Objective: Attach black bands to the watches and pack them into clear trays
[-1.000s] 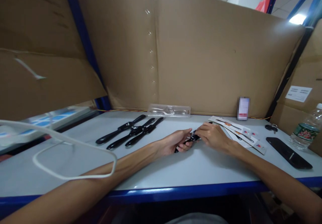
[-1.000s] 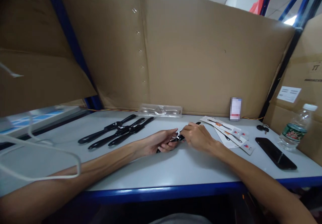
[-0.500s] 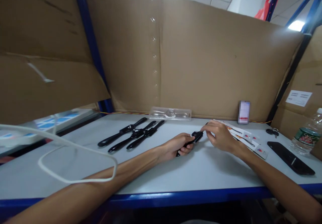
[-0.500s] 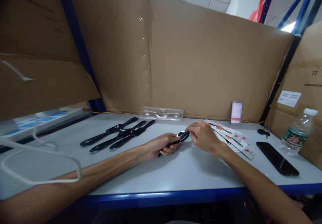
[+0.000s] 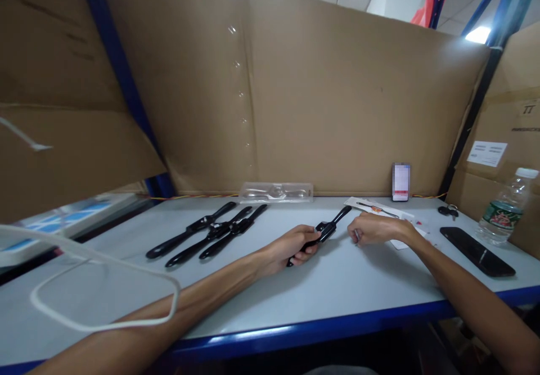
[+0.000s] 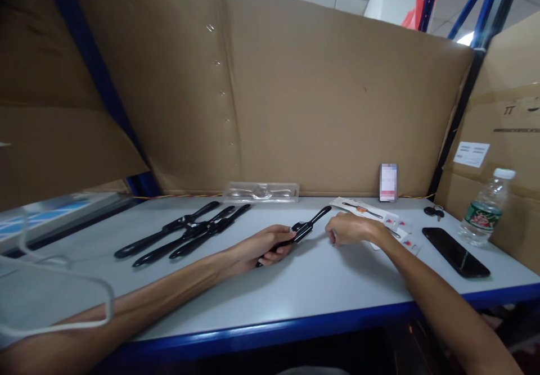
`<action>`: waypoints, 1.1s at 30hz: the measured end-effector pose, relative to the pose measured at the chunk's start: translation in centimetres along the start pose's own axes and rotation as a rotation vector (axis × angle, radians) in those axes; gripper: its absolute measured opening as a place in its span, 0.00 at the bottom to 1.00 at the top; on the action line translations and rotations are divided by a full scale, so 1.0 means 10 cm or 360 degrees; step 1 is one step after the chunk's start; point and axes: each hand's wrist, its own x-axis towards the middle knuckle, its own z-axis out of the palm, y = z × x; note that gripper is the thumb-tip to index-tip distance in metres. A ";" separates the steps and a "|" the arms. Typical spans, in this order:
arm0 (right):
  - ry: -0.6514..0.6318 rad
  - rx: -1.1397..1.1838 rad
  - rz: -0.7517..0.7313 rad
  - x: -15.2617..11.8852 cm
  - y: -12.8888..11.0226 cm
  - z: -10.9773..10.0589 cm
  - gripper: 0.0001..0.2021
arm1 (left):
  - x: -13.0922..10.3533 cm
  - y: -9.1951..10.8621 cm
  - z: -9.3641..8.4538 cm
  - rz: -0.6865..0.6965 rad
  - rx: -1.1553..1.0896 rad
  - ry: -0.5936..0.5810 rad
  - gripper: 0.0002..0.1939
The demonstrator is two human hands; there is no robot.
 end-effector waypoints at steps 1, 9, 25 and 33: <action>-0.0017 -0.0002 -0.0014 0.00 -0.02 0.00 0.09 | 0.00 0.00 0.01 -0.0002 0.0009 0.0001 0.16; -0.0135 -0.0062 -0.0018 -0.08 -0.11 -0.03 0.05 | -0.03 0.03 0.03 -0.0023 0.0063 0.0018 0.14; 0.0896 0.0996 -0.0310 0.11 -0.35 0.10 0.04 | -0.06 0.03 0.01 -0.0109 0.0136 -0.0271 0.18; 0.0982 0.1012 -0.0272 0.19 -0.43 0.22 0.04 | -0.11 0.09 0.05 -0.0138 0.0205 -0.0293 0.16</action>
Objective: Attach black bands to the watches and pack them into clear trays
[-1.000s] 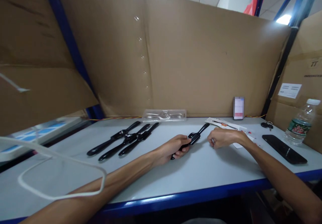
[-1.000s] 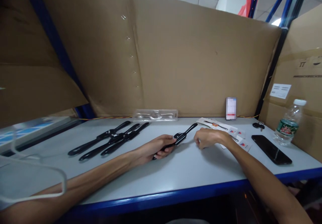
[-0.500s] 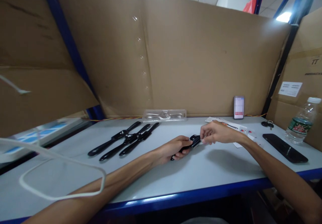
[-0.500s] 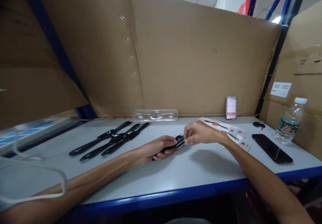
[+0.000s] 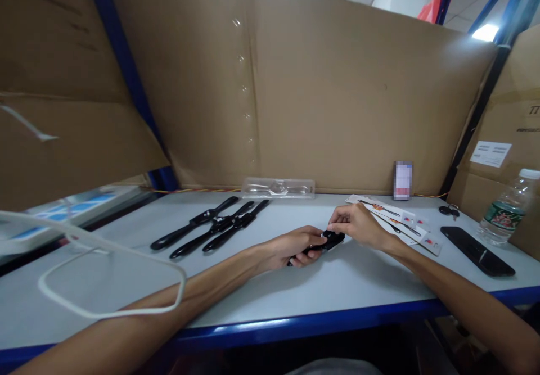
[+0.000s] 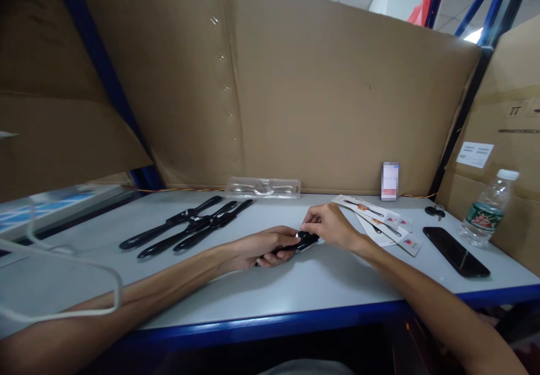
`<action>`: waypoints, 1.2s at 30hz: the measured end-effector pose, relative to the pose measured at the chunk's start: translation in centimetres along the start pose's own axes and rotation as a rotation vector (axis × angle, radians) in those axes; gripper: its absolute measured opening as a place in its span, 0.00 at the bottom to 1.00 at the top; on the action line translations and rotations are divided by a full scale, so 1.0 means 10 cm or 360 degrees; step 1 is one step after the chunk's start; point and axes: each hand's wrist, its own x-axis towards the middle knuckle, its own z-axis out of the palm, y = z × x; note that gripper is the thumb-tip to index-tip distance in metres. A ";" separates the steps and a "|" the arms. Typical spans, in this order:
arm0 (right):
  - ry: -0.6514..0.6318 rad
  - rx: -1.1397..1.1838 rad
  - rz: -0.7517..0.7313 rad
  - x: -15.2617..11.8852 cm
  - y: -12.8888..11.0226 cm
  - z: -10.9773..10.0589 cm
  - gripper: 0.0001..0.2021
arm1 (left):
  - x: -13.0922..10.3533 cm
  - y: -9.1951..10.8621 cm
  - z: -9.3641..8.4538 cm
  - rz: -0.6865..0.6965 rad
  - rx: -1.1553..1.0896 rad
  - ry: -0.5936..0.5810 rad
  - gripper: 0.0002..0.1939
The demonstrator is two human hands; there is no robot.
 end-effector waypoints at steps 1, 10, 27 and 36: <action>-0.0008 -0.0033 -0.0021 0.00 -0.01 0.01 0.04 | 0.00 0.00 0.00 -0.0002 0.0003 0.0001 0.16; -0.0020 -0.0587 -0.0422 -0.01 0.06 0.04 0.05 | 0.01 0.00 0.01 0.0007 0.0018 0.0014 0.15; 0.0012 -0.0381 0.0020 -0.04 -0.03 0.16 0.04 | -0.01 0.02 0.02 -0.0002 0.0023 0.0036 0.13; 0.0046 -0.0907 -0.0142 -0.05 0.01 0.13 0.07 | -0.01 0.03 0.01 -0.0002 -0.0051 0.0035 0.14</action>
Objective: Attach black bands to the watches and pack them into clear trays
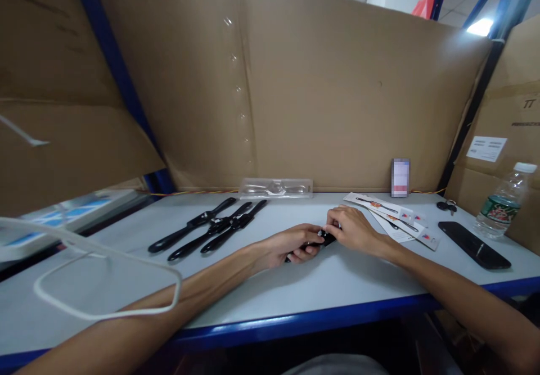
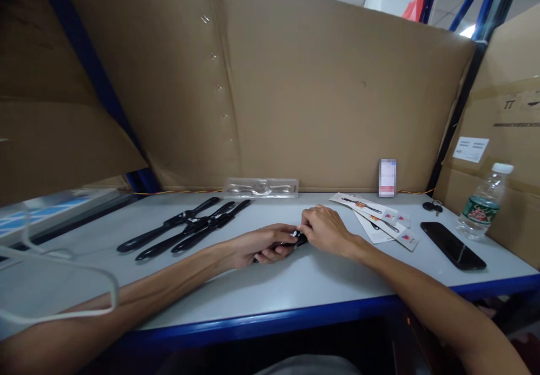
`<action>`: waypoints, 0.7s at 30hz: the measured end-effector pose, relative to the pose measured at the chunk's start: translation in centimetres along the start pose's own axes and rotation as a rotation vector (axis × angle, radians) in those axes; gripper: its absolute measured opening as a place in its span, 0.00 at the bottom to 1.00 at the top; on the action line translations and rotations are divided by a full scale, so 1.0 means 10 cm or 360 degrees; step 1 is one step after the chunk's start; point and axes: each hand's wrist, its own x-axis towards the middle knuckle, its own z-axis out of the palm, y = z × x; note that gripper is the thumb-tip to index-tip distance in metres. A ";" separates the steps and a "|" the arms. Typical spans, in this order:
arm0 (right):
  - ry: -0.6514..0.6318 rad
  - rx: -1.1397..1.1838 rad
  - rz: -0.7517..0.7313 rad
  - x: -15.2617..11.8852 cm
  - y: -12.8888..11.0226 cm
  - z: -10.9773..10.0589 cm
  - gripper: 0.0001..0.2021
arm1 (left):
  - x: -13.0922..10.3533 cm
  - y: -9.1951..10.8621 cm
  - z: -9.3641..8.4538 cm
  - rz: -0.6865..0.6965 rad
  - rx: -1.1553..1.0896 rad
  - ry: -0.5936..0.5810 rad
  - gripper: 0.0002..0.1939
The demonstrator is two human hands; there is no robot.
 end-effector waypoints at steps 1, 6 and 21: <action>-0.0001 -0.0026 -0.0012 -0.01 0.01 0.01 0.07 | 0.00 0.00 -0.01 0.0004 -0.0003 -0.0009 0.15; -0.0032 -0.0104 -0.0035 -0.02 0.02 0.04 0.07 | 0.02 -0.03 -0.04 0.0026 0.0004 -0.0039 0.21; -0.0083 0.0123 -0.0308 0.00 0.04 -0.06 0.10 | 0.02 -0.04 -0.03 0.0017 0.0025 0.0011 0.22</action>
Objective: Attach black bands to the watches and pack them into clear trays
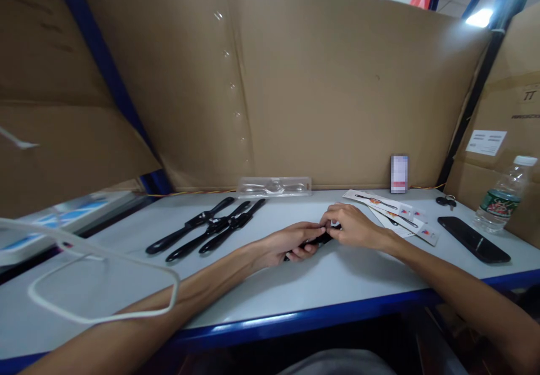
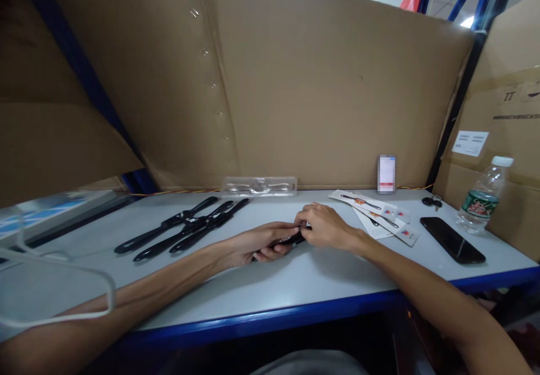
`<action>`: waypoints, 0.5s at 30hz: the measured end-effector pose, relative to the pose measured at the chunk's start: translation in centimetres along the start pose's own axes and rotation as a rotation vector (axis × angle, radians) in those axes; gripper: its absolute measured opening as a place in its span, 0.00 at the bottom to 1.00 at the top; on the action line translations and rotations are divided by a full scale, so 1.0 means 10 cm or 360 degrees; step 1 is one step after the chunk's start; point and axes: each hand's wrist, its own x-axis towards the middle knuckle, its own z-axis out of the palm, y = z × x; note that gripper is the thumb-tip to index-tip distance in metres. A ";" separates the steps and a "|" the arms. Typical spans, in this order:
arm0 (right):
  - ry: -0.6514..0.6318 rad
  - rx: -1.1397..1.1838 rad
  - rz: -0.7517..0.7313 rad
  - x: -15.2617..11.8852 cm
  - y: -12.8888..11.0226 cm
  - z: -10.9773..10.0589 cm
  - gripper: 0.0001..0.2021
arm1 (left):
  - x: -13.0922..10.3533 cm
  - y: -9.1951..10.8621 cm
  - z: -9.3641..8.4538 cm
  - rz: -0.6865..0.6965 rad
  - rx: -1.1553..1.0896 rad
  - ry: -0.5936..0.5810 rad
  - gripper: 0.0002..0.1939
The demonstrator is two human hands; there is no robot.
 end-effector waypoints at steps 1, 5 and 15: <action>0.0009 -0.0015 -0.0014 0.00 0.00 0.00 0.08 | 0.00 0.00 0.00 0.0001 -0.0002 0.0006 0.22; 0.0034 -0.0076 -0.0069 0.01 0.04 0.06 0.07 | 0.01 0.01 0.00 -0.0008 -0.0019 0.0021 0.16; 0.0059 0.0347 0.0273 0.03 -0.02 0.07 0.07 | -0.01 0.02 0.00 -0.0026 -0.0051 -0.0055 0.15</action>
